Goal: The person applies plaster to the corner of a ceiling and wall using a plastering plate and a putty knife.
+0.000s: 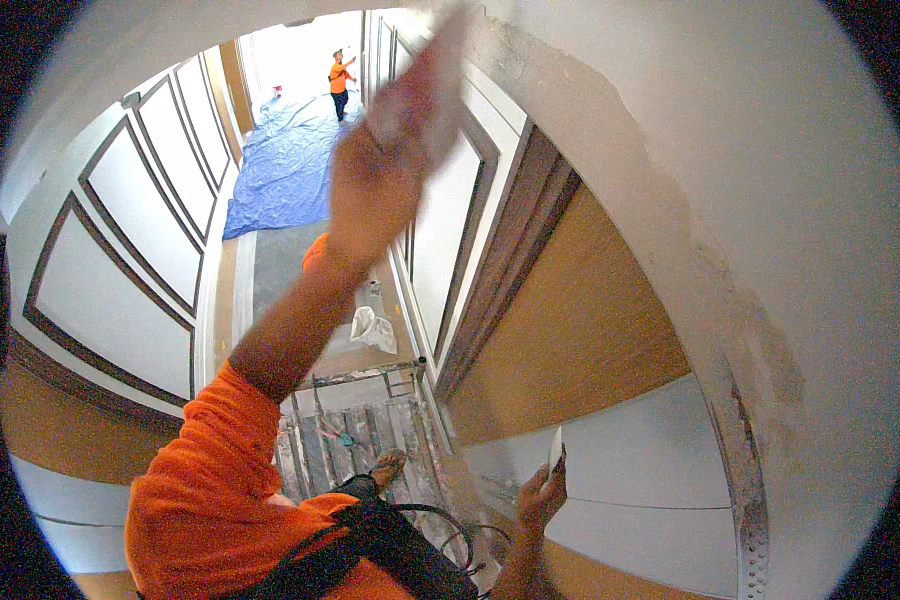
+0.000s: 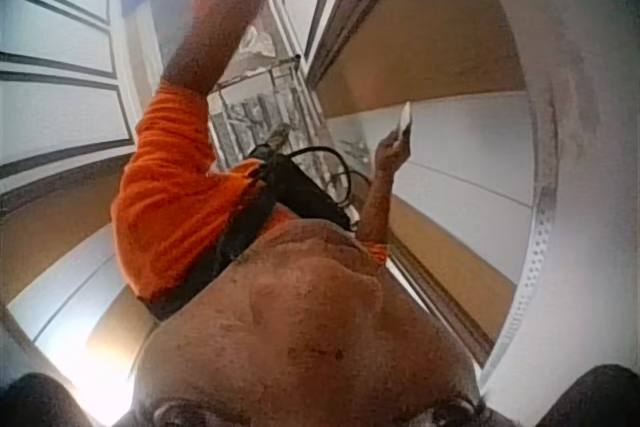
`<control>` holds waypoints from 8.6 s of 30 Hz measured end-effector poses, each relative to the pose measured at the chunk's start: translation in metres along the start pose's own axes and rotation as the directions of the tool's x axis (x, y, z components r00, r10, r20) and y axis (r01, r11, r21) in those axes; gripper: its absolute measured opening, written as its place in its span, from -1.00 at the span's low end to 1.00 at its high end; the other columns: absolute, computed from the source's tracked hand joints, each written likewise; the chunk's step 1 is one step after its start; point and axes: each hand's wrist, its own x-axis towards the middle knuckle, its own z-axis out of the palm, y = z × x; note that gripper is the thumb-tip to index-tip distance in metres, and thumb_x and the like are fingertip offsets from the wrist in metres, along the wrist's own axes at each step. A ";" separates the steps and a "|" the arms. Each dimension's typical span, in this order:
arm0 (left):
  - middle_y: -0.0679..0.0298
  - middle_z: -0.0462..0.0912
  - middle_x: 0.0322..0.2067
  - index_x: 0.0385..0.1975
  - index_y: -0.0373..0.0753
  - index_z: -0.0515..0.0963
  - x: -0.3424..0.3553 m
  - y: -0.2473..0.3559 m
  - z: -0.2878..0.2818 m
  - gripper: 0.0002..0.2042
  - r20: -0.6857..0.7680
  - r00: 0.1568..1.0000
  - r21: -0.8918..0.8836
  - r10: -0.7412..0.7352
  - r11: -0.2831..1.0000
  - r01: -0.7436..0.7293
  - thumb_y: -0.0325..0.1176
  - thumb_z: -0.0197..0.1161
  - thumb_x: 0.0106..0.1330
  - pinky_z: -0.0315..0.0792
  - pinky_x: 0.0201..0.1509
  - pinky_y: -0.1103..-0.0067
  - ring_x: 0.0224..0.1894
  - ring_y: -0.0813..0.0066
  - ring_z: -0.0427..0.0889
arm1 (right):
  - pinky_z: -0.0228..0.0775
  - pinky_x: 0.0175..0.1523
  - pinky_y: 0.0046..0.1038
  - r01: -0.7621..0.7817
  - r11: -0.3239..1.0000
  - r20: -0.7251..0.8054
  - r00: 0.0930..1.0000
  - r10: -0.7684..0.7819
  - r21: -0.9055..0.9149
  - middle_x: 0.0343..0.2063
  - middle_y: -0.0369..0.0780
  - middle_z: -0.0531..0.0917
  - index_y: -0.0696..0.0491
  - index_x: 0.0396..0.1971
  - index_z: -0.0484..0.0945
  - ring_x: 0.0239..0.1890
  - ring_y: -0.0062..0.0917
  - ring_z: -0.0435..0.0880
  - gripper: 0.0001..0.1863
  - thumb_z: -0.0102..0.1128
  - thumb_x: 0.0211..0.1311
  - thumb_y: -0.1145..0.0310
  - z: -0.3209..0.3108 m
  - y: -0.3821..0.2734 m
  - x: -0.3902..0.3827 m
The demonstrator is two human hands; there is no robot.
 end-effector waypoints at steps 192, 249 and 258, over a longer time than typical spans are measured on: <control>0.13 0.55 -0.33 -0.16 -0.39 0.43 0.098 -0.103 -0.008 -0.67 0.317 0.930 -0.002 -0.188 0.980 0.199 -0.41 0.11 0.06 0.47 -0.20 0.55 -0.34 0.43 0.56 | 0.30 0.02 -0.30 -0.101 0.993 0.037 0.994 0.099 0.061 -0.13 0.10 0.49 0.32 -0.03 0.32 -0.05 -0.07 0.47 -0.62 -0.09 0.15 0.47 -0.043 0.063 -0.049; -0.07 0.39 -0.11 -0.04 -0.26 0.37 -0.171 0.270 0.047 -0.50 -0.055 0.989 -0.179 0.134 0.974 -0.142 -0.63 -0.01 -0.12 0.26 0.01 0.23 -0.07 -0.04 0.37 | 0.31 -0.01 -0.35 -0.128 0.990 -0.105 0.985 0.135 0.067 -0.15 0.08 0.51 0.29 -0.04 0.34 -0.09 -0.13 0.50 -0.64 -0.09 0.18 0.43 -0.151 0.090 -0.165; 0.19 0.57 -0.28 -0.22 -0.27 0.45 -0.212 0.193 -0.060 -0.66 0.358 0.923 -0.471 -0.137 0.827 0.306 -0.60 0.19 -0.09 0.46 -0.11 0.42 -0.23 0.25 0.56 | 0.47 -0.21 -0.43 -0.529 0.568 0.215 0.822 0.527 0.631 -0.21 -0.16 0.51 0.15 0.06 0.24 -0.29 -0.41 0.57 -0.46 0.06 -0.03 0.51 -0.211 -0.015 -0.109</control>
